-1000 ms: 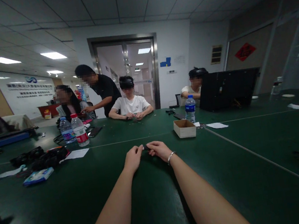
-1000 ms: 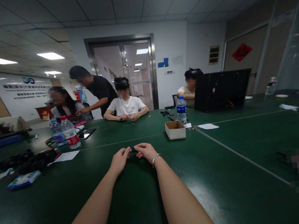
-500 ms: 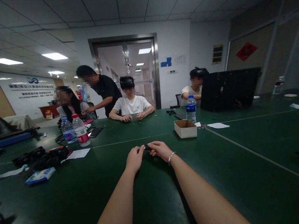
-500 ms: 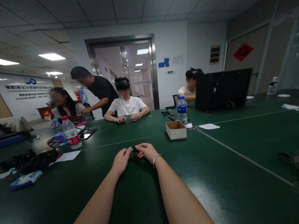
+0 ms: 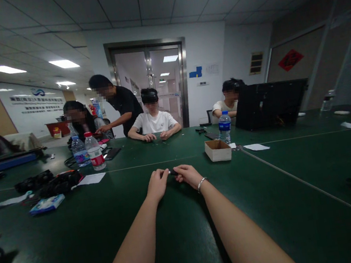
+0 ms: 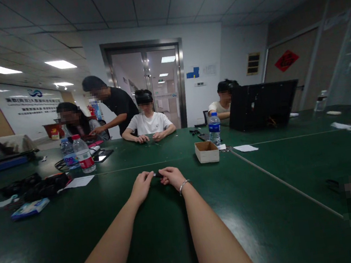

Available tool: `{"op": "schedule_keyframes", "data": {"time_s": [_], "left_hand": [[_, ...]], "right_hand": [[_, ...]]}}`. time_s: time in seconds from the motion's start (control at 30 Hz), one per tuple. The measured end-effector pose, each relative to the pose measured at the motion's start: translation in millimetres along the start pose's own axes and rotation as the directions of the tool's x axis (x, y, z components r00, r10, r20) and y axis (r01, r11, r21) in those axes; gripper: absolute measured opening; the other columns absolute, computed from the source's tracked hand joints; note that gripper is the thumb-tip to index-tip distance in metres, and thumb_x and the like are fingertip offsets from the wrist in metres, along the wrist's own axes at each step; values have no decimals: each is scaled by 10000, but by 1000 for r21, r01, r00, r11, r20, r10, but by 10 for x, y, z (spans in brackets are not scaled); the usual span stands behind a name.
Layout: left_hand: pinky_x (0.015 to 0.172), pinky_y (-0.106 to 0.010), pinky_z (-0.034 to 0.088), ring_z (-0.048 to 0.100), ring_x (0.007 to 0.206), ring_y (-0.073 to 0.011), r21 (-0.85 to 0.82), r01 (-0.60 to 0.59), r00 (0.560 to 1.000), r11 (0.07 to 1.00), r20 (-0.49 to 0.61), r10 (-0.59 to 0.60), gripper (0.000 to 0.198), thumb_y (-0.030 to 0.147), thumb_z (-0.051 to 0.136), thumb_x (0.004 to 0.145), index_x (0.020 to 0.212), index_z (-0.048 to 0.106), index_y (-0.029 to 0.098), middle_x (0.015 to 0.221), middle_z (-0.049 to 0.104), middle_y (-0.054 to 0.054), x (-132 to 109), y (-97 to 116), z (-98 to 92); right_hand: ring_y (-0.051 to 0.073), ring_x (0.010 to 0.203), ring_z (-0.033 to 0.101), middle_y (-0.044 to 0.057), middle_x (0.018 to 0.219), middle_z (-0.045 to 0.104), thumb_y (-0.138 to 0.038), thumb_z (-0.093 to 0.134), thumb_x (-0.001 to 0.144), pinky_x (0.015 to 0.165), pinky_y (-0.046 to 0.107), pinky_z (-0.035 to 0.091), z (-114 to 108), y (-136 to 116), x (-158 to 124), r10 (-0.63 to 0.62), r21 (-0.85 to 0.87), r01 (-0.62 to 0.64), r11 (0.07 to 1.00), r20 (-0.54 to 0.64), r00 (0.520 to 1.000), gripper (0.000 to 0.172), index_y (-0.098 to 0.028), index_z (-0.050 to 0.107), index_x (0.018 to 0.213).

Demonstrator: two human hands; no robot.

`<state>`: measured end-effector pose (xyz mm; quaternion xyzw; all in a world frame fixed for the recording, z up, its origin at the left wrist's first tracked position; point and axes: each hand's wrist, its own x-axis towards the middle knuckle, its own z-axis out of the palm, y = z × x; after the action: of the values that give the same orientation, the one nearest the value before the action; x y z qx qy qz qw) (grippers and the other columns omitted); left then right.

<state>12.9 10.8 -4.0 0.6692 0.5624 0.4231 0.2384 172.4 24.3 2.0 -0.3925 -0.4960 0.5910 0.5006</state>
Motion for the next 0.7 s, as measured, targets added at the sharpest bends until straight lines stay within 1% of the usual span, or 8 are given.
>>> {"op": "schedule_keyframes", "data": {"time_s": [0.1, 0.2, 0.33, 0.37, 0.43, 0.53, 0.63, 0.7], "left_hand": [[677, -286, 412, 534, 781, -187, 15, 37, 998, 999, 49, -38, 494, 553, 278, 825, 784, 594, 175, 871, 535, -72, 2, 2, -6], [667, -282, 413, 531, 775, -181, 24, 27, 998, 999, 58, -29, 432, 504, 306, 831, 772, 590, 184, 880, 527, -65, 0, 9, -15], [695, -267, 424, 534, 805, -162, -54, -20, 998, 998, 55, 23, 257, 396, 424, 804, 886, 582, 211, 964, 516, -54, -5, 7, -20], [712, -260, 425, 534, 824, -157, -81, -38, 998, 996, 54, 42, 234, 362, 449, 794, 927, 573, 216, 988, 513, -53, -6, 4, -18], [744, -253, 422, 532, 860, -154, -104, -56, 998, 993, 35, 60, 259, 332, 483, 778, 1001, 549, 219, 1019, 512, -57, -8, 6, -14], [770, -273, 413, 527, 895, -182, -51, -36, 999, 998, 14, 36, 337, 438, 470, 782, 1002, 553, 196, 1004, 530, -71, -20, 37, -20], [734, -296, 410, 535, 842, -204, 30, 14, 999, 999, 51, -16, 461, 549, 337, 809, 857, 601, 174, 908, 554, -78, -41, 84, -41], [699, -299, 405, 536, 796, -206, 65, 35, 997, 997, 62, -39, 511, 552, 273, 825, 766, 608, 170, 861, 556, -80, -52, 105, -53]], "right_hand": [[75, 422, 534, 21, 515, 579, -167, 615, 794, 400, 134, 431, -4, 5, 6, 8, -4, -8, 1000, 7, 1000, 91, -80, 587, 789], [75, 426, 534, 22, 527, 584, -162, 620, 789, 400, 135, 433, -17, 17, 20, -1, -6, 1, 1000, 9, 1000, 90, -78, 593, 803], [77, 431, 536, 18, 517, 577, -174, 630, 787, 403, 135, 435, -31, 33, 32, -8, -8, 8, 1000, 1, 1000, 103, -77, 601, 805], [76, 431, 536, 16, 511, 574, -175, 628, 789, 403, 133, 434, -31, 36, 32, -9, -8, 9, 1000, 1, 1000, 104, -76, 601, 806], [75, 428, 533, 15, 499, 570, -171, 616, 800, 402, 130, 431, -29, 35, 26, -10, -11, 10, 1000, -1, 1000, 100, -73, 599, 809], [78, 432, 538, 17, 493, 569, -163, 603, 808, 406, 131, 435, -19, 22, 11, -6, -16, 6, 1000, -4, 1000, 92, -71, 599, 812], [81, 441, 546, 20, 509, 577, -166, 613, 801, 412, 135, 441, -12, 6, 1, 4, -18, -4, 1000, 0, 1000, 92, -75, 603, 804], [80, 436, 543, 21, 509, 579, -161, 615, 799, 412, 136, 442, -11, 2, 0, 5, -17, -5, 1000, 2, 1000, 87, -75, 602, 806]]}}
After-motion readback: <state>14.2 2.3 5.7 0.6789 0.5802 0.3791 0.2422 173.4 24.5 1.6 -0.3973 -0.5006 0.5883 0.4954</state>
